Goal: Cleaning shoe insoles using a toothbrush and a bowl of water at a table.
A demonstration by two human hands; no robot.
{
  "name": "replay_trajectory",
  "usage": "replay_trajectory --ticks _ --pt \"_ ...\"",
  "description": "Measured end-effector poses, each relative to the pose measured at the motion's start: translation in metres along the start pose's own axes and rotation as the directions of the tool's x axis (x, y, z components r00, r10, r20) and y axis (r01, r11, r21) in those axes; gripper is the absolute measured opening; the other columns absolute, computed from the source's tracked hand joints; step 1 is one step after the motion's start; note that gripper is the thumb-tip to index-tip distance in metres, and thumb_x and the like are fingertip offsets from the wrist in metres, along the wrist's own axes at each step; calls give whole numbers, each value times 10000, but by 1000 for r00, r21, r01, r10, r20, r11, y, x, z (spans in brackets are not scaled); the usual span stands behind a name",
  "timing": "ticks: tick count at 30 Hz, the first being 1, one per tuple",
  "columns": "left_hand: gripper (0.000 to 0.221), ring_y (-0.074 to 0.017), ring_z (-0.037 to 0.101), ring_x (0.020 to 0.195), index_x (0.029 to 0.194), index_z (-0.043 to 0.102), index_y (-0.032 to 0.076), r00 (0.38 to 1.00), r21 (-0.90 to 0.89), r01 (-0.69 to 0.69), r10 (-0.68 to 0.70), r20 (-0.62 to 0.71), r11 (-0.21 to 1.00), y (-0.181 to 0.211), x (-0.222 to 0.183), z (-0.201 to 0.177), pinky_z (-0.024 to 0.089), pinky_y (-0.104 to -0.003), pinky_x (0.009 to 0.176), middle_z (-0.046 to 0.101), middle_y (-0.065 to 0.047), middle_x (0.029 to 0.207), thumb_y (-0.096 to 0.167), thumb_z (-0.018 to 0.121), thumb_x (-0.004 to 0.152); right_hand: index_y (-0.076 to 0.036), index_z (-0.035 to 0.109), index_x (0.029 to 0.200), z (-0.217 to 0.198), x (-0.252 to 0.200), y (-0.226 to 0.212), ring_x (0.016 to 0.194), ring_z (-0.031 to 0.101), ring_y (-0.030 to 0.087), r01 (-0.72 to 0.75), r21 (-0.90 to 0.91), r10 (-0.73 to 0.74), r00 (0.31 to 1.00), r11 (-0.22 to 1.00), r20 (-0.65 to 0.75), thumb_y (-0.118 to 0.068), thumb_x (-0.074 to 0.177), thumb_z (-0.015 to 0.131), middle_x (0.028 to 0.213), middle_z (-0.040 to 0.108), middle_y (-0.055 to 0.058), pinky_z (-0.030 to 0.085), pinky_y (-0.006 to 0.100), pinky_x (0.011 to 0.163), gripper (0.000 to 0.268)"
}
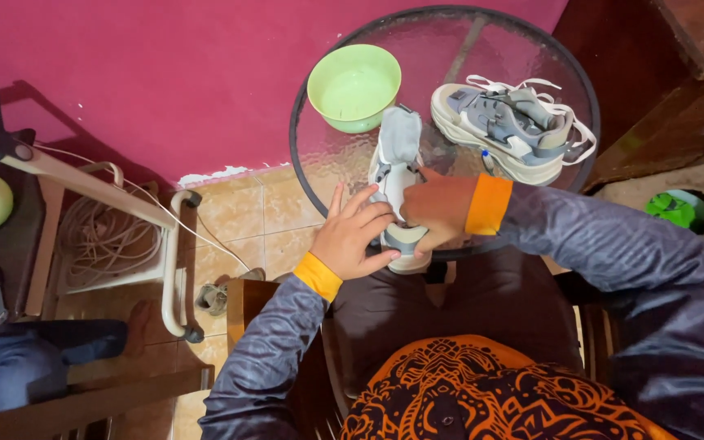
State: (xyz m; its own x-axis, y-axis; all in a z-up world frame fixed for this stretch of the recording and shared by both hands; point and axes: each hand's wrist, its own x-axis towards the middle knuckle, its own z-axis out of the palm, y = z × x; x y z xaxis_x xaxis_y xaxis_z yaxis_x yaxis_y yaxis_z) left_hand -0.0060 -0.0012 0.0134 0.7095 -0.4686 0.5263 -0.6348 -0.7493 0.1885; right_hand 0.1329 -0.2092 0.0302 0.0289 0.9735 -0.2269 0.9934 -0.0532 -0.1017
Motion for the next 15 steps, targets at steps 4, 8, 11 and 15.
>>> replay_trajectory --ticks 4,8,11,15 --pt "501 -375 442 1401 1143 655 174 1000 -13 11 -12 -5 1000 -2 -3 5 101 -737 1156 623 -27 1222 621 606 921 -135 754 955 1 -1 3 981 662 312 -16 104 12 999 994 39 -742 799 700 903 700 67 275 851 1033 629" --pt "460 -375 442 1393 1118 648 166 1000 -10 19 -20 -13 1000 -4 -2 11 124 -739 1148 617 -32 1212 586 619 932 -93 699 1221 9 -6 12 1123 628 427 0 387 3 1000 922 -8 -655 843 724 1164 689 161 157 895 1027 678" --pt "472 -384 430 1397 1111 644 147 1000 -8 19 -19 12 1000 -4 -5 12 131 -739 1143 609 -44 1216 583 627 931 -119 678 1134 18 4 8 1110 633 397 -7 351 8 1000 937 -1 -672 862 667 1112 674 127 165 881 1040 617" --pt "483 -387 402 1414 1138 638 132 998 -20 40 -39 42 999 -7 -8 7 110 -746 1138 596 -49 1240 575 613 947 -188 666 924 13 13 1 1027 671 299 -40 197 44 999 980 -17 -635 856 654 952 683 32 183 837 1085 453"
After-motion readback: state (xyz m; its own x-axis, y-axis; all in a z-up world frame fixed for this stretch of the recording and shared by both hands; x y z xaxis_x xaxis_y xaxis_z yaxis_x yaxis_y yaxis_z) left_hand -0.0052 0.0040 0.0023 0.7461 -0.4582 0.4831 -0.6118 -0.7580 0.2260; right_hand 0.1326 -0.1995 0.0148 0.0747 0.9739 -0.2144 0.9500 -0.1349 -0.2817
